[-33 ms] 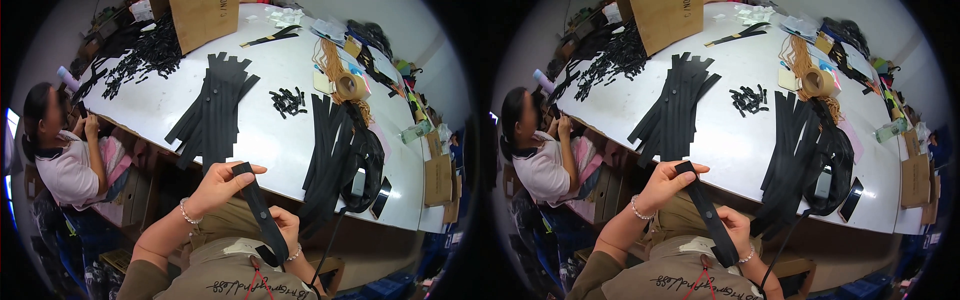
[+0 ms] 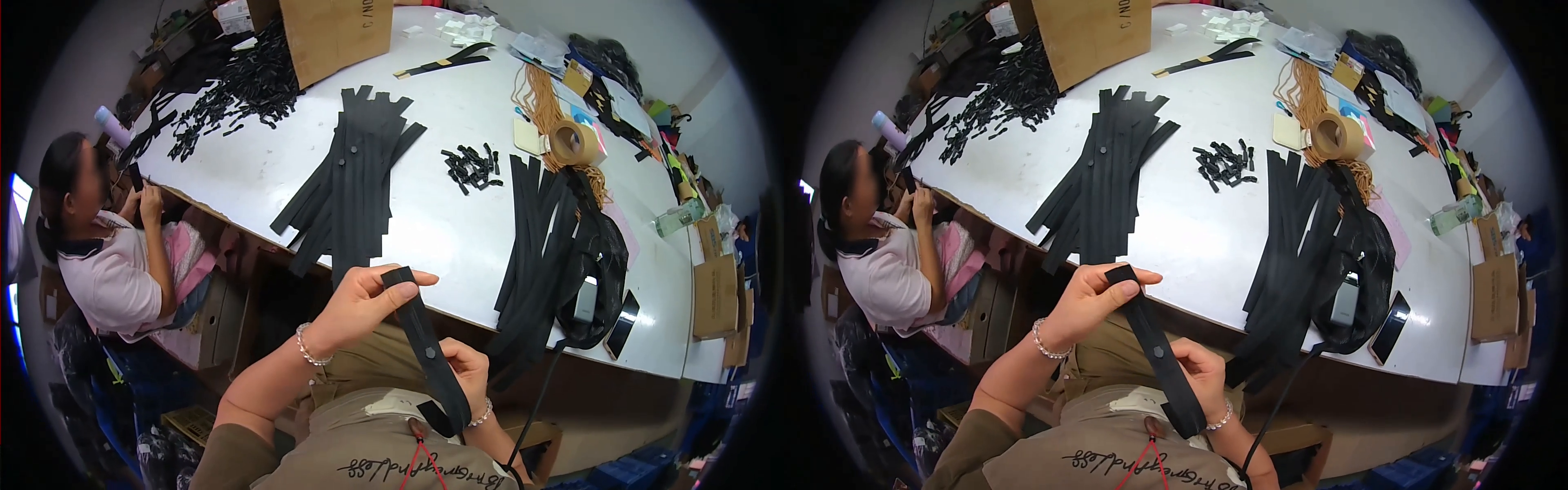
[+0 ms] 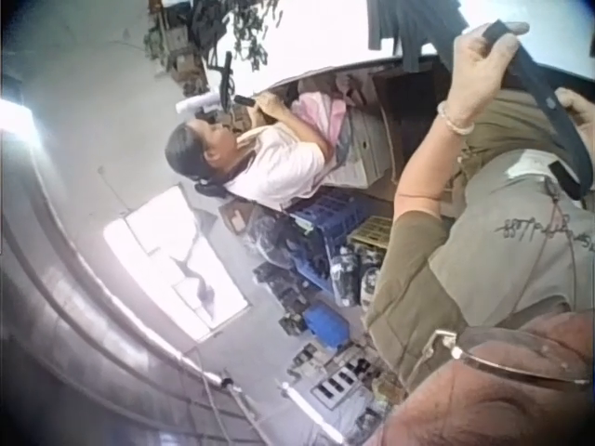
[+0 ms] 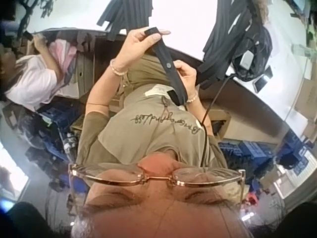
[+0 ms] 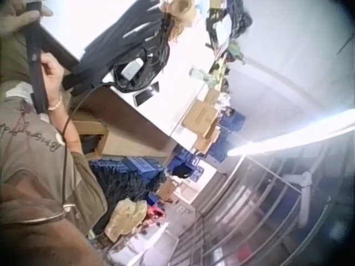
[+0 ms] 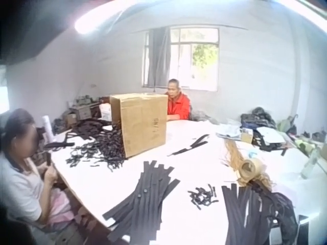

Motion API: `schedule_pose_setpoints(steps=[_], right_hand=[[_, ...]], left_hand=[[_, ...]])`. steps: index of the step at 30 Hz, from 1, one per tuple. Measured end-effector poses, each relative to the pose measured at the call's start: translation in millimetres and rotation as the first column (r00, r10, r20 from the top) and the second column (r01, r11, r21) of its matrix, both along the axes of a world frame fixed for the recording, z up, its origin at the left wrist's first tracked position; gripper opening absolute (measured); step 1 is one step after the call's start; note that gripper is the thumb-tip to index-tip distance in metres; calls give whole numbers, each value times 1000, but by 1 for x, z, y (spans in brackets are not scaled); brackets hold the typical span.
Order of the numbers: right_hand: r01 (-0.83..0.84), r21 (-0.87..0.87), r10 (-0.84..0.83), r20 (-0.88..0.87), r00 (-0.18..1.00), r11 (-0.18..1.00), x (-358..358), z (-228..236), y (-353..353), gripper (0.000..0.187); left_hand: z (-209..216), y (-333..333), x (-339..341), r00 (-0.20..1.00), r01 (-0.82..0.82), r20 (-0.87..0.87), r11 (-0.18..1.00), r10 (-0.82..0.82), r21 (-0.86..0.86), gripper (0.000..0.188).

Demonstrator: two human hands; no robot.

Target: Insert a zipper slider onto a length of zipper tape.

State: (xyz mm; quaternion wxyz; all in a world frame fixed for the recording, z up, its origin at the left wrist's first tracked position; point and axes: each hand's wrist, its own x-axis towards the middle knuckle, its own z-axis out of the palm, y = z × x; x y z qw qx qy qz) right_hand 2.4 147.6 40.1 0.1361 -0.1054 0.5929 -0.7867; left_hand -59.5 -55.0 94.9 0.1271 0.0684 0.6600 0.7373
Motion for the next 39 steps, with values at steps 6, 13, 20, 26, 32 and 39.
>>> schedule_pose_setpoints(steps=[6,13,20,26,32,39], right_hand=[[14,-3,-14,18,1000,1000,3,-2,0,8],[-20,-45,21,30,999,999,8,-1,-1,8],[67,12,-67,-25,997,998,1,1,-2,7],[129,-121,-131,-10,991,984,-23,7,-17,8],[138,-102,-135,34,990,985,-24,-3,-16,9],[138,-48,-142,-103,984,989,-31,-7,-12,5]], left_hand=[[2,1,1,1000,9,24,999,-8,-33,23],[2,1,2,998,23,58,999,-21,-37,24],[-1,10,1,987,50,147,996,-60,73,26],[-31,28,16,960,10,272,979,-66,205,28],[-33,31,11,944,-71,328,963,-19,261,29],[-43,33,11,940,-127,341,942,14,310,28]])
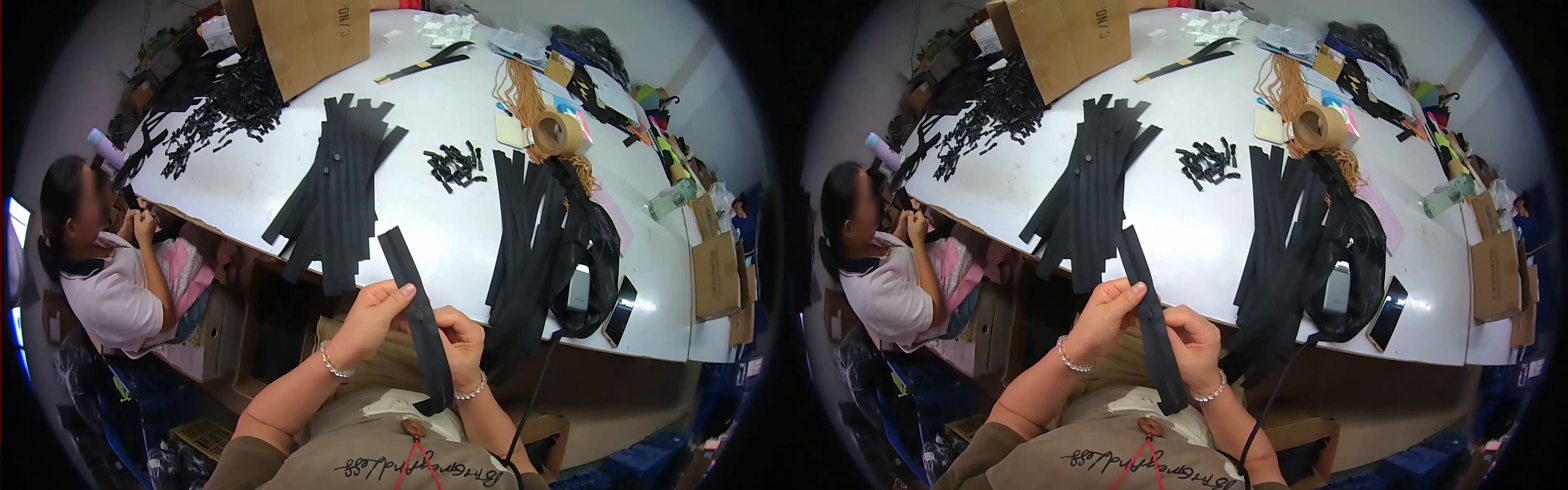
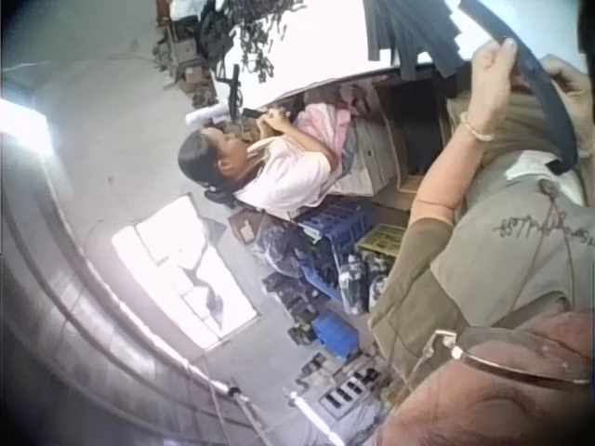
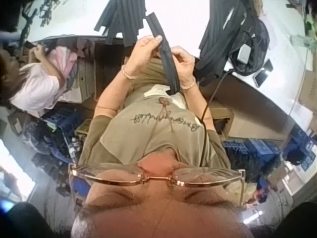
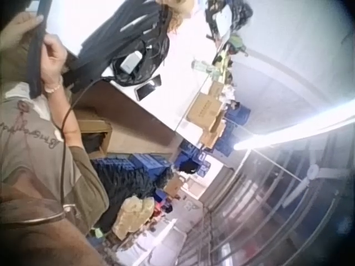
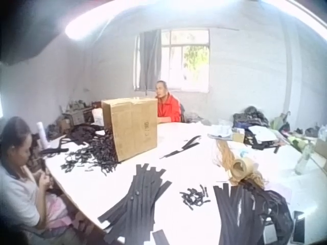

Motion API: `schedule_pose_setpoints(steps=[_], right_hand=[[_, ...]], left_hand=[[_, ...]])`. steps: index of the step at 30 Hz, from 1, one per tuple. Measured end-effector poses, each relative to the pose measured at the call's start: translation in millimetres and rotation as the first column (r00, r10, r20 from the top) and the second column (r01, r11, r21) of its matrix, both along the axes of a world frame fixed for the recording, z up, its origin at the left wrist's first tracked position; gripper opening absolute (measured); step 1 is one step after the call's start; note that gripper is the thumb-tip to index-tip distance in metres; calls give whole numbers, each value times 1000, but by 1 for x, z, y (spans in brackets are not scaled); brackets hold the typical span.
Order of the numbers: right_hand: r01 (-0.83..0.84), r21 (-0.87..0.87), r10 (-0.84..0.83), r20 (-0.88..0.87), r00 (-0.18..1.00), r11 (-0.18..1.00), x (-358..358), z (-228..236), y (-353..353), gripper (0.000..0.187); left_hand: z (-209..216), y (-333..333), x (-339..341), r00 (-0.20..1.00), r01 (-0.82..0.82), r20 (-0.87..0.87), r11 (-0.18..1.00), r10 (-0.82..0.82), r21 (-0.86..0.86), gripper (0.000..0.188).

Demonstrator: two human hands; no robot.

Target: Insert a zipper slider onto a length of zipper tape.

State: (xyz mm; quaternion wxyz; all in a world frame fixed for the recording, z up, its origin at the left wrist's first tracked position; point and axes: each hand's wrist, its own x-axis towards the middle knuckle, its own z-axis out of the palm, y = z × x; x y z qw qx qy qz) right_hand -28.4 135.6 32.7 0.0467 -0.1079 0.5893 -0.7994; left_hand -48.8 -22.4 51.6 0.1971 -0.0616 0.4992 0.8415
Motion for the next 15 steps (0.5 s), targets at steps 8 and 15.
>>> schedule_pose_setpoints(steps=[8,15], right_hand=[[-16,-62,9,-103,995,998,-4,-16,4,7],[-50,-34,44,-148,988,998,-8,-3,13,15]], left_hand=[[-3,2,-1,993,-58,114,985,40,162,26],[18,-8,-20,986,-162,-59,971,154,-174,22]])
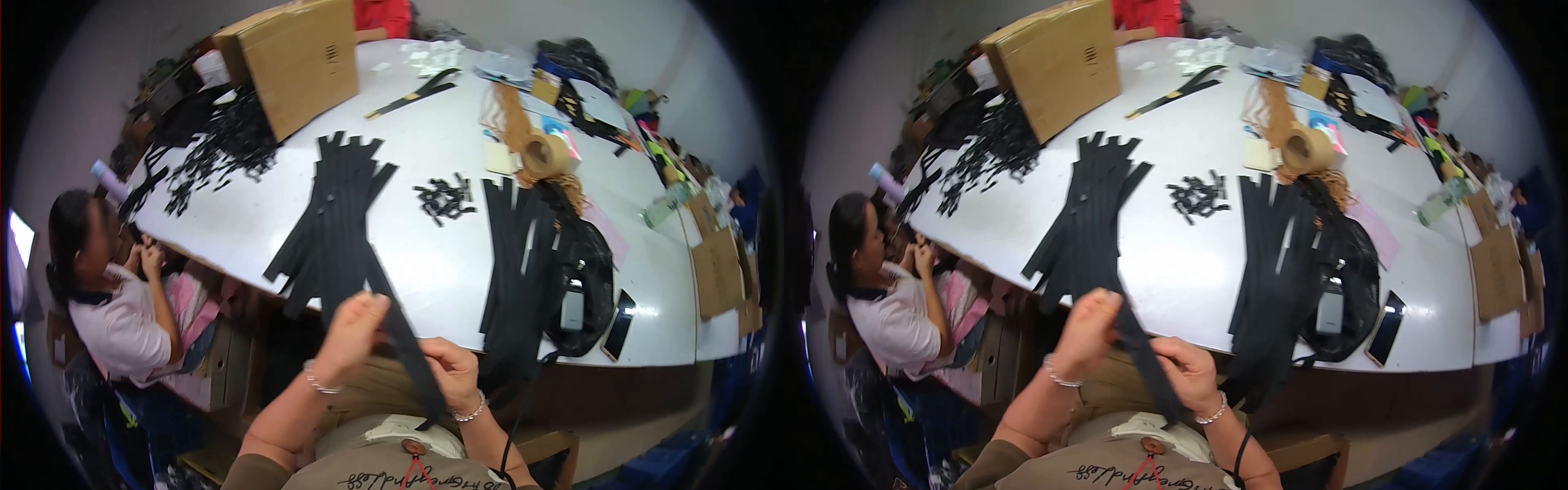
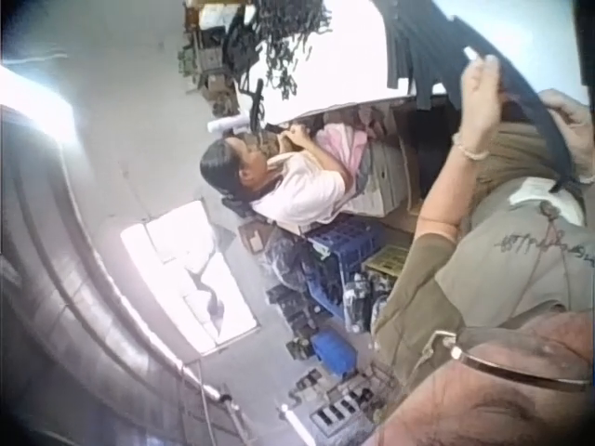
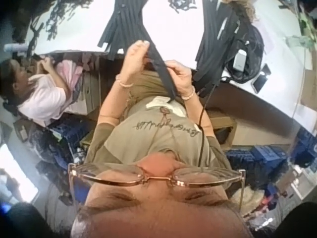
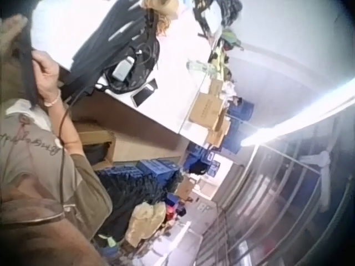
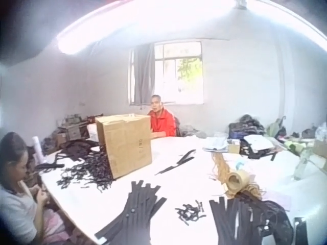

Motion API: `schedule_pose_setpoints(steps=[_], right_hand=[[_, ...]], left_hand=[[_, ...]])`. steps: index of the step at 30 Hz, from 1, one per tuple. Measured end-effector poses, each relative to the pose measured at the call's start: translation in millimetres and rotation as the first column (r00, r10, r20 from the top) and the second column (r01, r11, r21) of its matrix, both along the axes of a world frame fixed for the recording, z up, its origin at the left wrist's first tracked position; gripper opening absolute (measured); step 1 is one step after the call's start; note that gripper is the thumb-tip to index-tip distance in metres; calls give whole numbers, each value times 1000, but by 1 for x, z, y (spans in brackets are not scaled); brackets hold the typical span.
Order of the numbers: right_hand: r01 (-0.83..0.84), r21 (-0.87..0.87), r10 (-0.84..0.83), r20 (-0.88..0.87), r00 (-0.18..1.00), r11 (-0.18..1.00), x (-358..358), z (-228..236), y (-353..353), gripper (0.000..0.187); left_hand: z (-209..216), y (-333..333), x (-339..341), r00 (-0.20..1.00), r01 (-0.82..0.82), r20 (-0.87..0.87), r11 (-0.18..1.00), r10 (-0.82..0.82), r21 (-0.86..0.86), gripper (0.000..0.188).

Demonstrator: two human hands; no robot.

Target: Insert a zipper slider onto a length of zipper tape.

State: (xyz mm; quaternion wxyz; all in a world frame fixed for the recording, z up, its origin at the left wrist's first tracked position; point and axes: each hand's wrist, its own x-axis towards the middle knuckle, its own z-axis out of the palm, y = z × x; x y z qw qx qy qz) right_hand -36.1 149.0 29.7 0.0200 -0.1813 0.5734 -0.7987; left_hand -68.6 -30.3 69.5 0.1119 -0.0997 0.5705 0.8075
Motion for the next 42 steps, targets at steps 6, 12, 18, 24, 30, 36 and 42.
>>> schedule_pose_setpoints(steps=[6,12,18,24,30,36,42], right_hand=[[92,137,-125,254,959,986,-1,15,25,37],[275,262,-317,133,939,925,-9,-3,52,18],[743,549,-506,-548,666,383,-82,14,69,21],[573,818,-494,-516,700,-42,-125,-9,91,39],[442,876,-650,-223,726,194,-140,-5,103,24],[803,495,-722,-414,554,333,-132,22,96,11],[750,555,-84,-781,619,359,-79,60,35,34]], left_hand=[[80,-83,-80,925,-292,-324,916,197,-276,25],[75,-122,-188,917,-280,-391,820,75,-499,27],[-55,-161,-229,922,-361,-385,430,33,-828,39],[-38,-111,-174,847,-494,-530,412,30,-766,41],[-7,-62,-110,751,-601,-658,461,48,-653,31],[-13,0,-79,877,-218,-477,933,58,-287,28],[11,75,-59,863,-31,-504,998,-4,-62,48]])
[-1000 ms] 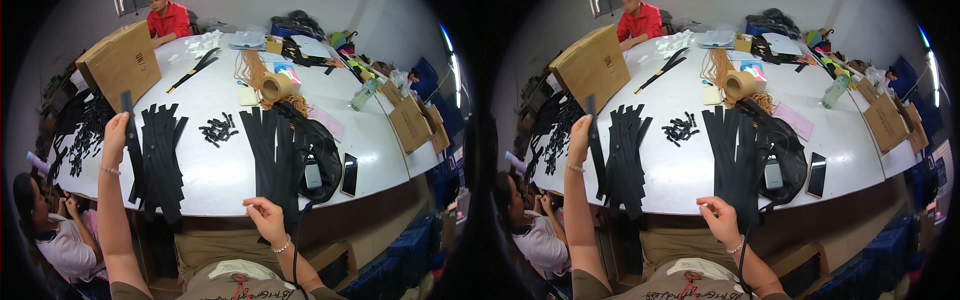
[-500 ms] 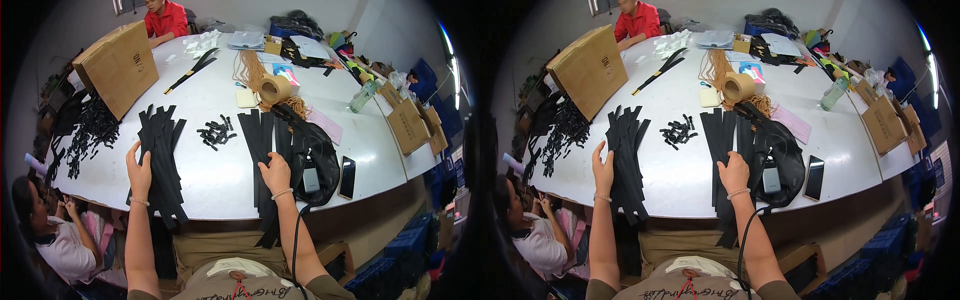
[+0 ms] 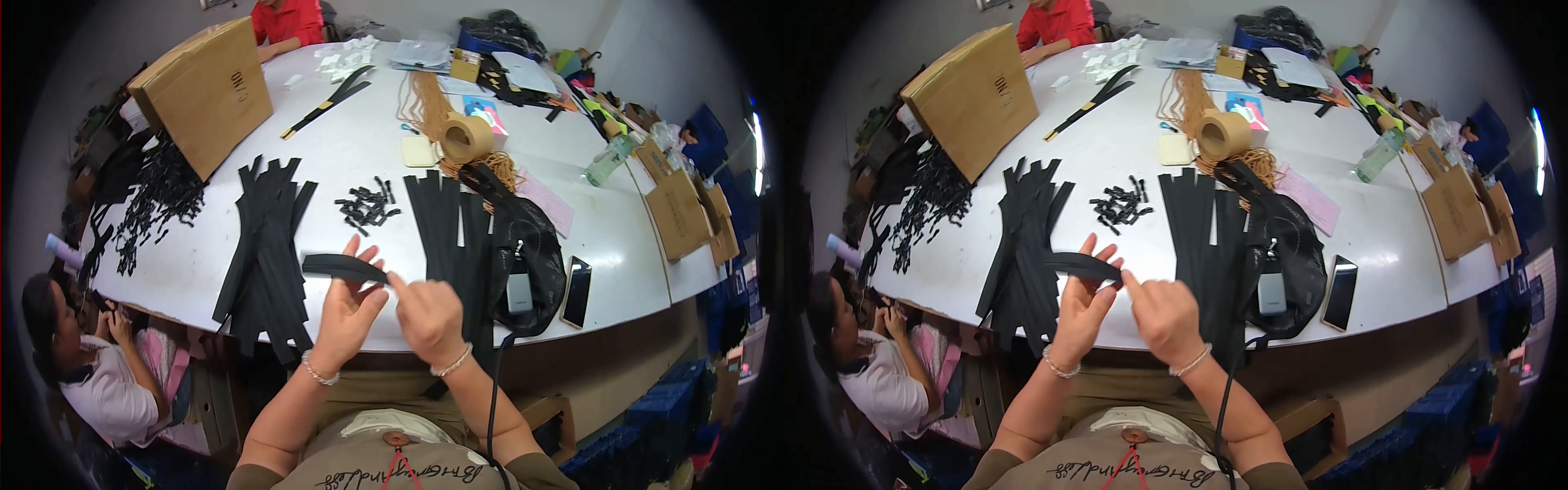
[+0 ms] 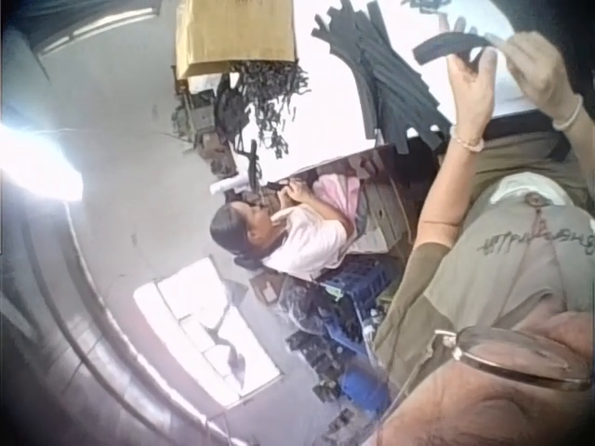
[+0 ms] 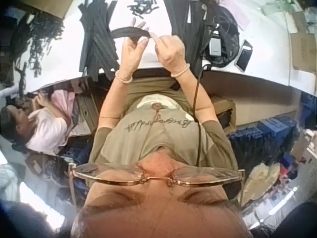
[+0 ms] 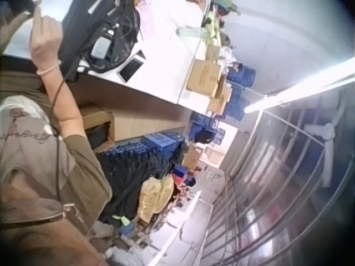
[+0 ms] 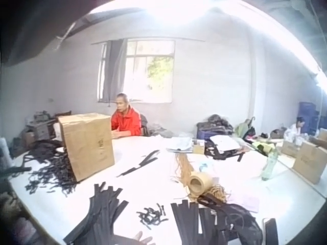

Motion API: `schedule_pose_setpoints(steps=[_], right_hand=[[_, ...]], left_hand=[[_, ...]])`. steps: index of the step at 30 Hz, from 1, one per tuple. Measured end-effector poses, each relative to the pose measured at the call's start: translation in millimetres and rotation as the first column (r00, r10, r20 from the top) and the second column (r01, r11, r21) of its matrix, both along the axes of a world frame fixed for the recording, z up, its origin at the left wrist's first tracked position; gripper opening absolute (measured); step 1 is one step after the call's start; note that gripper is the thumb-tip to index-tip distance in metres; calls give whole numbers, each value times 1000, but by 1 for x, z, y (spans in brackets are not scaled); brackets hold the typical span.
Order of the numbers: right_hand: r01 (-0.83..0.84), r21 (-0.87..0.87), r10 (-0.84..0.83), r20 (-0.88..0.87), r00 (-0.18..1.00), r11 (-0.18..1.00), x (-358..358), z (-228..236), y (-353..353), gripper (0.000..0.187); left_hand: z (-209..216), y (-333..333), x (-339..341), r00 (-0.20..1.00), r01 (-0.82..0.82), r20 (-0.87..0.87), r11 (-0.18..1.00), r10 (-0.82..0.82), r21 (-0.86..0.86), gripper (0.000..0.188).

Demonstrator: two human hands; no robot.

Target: Insert a zipper slider onto a length of zipper tape.

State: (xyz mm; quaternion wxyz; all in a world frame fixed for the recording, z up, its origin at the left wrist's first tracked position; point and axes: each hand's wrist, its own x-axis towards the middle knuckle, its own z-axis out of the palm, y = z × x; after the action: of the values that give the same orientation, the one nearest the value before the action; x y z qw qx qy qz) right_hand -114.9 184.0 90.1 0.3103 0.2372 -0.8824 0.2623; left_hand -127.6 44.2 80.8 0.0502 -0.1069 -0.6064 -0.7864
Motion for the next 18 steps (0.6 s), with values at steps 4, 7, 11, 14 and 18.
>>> schedule_pose_setpoints(steps=[4,7,11,14,18], right_hand=[[-207,-71,213,105,971,976,21,-17,-22,32],[-70,-99,88,199,976,993,26,-29,-5,24],[125,-259,16,482,876,958,30,-54,17,13],[69,-440,160,462,872,895,29,-35,8,14],[83,-818,540,448,712,569,27,-17,-14,19]], left_hand=[[5,-20,3,976,-39,216,988,6,149,44],[5,-54,10,931,82,308,936,-195,343,48],[5,-76,34,808,256,420,888,-414,381,47],[4,-76,52,774,364,432,883,-463,296,46],[4,-67,67,706,452,458,842,-539,295,45]])
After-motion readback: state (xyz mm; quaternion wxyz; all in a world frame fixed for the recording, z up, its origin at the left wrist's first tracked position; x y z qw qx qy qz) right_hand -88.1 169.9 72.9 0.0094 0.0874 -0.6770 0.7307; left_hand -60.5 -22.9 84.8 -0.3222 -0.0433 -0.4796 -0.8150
